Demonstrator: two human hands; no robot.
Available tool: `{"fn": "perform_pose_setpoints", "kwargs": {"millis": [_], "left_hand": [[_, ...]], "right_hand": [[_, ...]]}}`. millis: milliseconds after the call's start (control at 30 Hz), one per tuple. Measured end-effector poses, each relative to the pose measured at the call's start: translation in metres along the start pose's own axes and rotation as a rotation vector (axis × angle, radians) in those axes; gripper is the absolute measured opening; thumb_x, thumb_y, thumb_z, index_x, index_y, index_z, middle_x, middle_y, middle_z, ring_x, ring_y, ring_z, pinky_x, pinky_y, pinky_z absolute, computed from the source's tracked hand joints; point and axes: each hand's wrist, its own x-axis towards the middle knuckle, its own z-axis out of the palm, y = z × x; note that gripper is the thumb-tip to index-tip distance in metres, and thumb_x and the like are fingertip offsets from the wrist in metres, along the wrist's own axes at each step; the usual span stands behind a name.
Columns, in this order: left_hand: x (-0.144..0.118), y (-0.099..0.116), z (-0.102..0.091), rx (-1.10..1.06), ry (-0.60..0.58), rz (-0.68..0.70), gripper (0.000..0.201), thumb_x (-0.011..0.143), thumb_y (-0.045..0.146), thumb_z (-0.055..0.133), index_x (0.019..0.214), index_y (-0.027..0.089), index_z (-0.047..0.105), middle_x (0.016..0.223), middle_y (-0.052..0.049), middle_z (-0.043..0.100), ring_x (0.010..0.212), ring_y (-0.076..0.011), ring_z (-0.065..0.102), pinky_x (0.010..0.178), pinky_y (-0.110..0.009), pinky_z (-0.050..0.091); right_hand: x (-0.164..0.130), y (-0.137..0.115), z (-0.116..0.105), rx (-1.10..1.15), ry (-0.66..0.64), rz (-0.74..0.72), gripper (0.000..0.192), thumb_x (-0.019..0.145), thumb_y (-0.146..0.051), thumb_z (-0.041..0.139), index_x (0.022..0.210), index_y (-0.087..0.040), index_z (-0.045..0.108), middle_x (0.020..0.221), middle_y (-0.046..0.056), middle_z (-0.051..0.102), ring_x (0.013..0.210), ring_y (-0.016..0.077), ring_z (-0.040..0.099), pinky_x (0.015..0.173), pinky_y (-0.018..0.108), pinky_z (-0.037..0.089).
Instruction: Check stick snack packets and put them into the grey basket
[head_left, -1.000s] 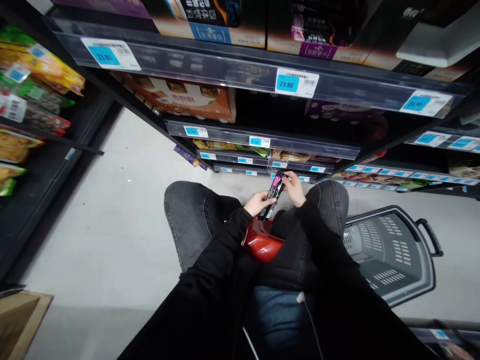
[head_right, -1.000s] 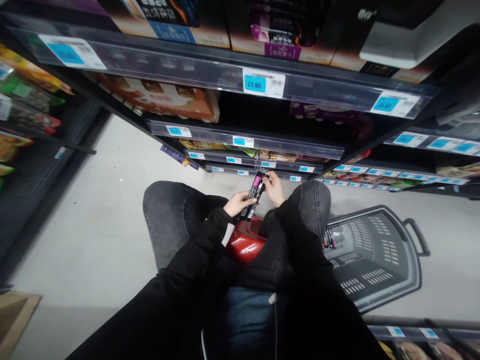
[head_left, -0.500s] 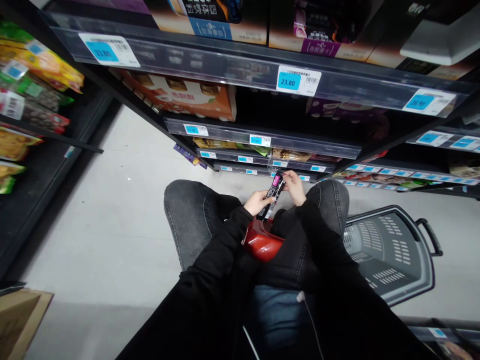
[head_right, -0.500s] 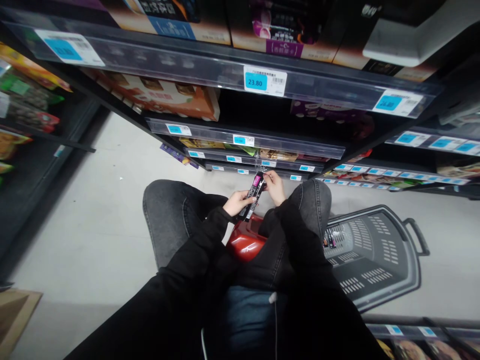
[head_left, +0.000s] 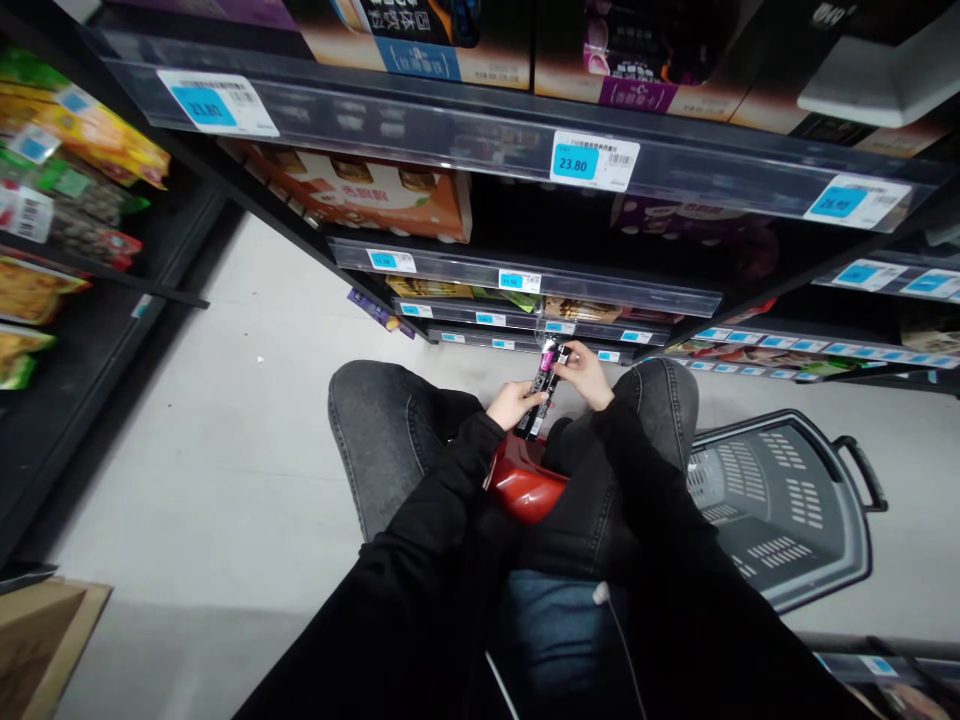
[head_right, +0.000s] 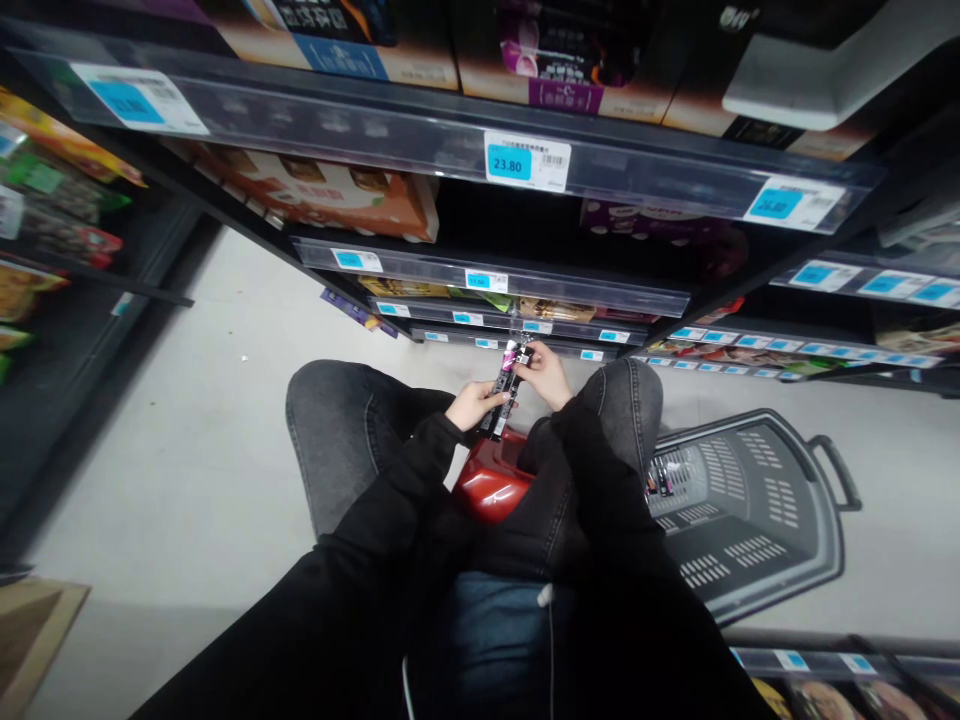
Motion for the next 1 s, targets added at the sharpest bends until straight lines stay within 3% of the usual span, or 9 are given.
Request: {"fn": "perform_pose_setpoints", "kwargs": {"millis": [200,400,733,900,1000], "left_hand": [[-0.0006,0.0043,-0.0020,0.114,0.061,0.029,0.031,0.064,0.040,0.066,0.074,0.010,0.063,0.070,-0.007,0.068,0.059,-0.0158,0.061,0.057,-0.026,0.047],[-0.0017,0.0063,-0.0025,0.160,0.086,0.056,0.030,0.064,0.039,0.066,0.073,0.010,0.064,0.069,-0.007,0.068,0.060,-0.0163,0.061,0.058,-0.026,0.046],[0.0009,0.0037,-0.0046,0.102,-0.016,0.043,0.034,0.059,0.035,0.070,0.080,0.009,0.060,0.067,-0.004,0.066,0.062,-0.0162,0.062,0.060,-0.026,0.046],[0.0018,0.0008,-0.0046,-0.012,0.022,0.041,0.036,0.057,0.036,0.072,0.079,0.010,0.059,0.072,-0.005,0.068,0.065,-0.0183,0.064,0.063,-0.030,0.050],[0.0016,0.0001,-0.0035,-0.082,0.033,0.043,0.040,0.057,0.037,0.073,0.083,0.010,0.059,0.074,-0.005,0.069,0.065,-0.0185,0.065,0.065,-0.032,0.051]], "right_hand": [[0.0001,0.0010,-0.0005,0.122,-0.020,0.106,0.035,0.057,-0.028,0.068,0.087,-0.021,0.051,0.063,-0.007,0.051,0.060,0.0108,0.054,0.061,0.029,0.051],[-0.0001,0.0035,-0.0005,0.163,-0.028,0.116,0.040,0.056,-0.031,0.070,0.090,-0.021,0.051,0.065,-0.006,0.050,0.063,0.0116,0.054,0.064,0.031,0.051],[0.0041,0.0050,-0.0019,0.089,0.174,0.055,0.032,0.058,-0.029,0.066,0.084,-0.021,0.050,0.067,-0.005,0.053,0.065,0.0126,0.054,0.060,0.028,0.048],[0.0049,0.0045,-0.0024,0.138,0.103,0.042,0.036,0.054,-0.021,0.068,0.084,-0.022,0.049,0.064,-0.007,0.051,0.062,0.0097,0.052,0.061,0.025,0.046],[0.0030,0.0043,-0.0005,0.156,0.008,0.116,0.035,0.051,-0.019,0.069,0.080,-0.020,0.050,0.061,-0.009,0.049,0.058,0.0083,0.052,0.062,0.025,0.047]]}}
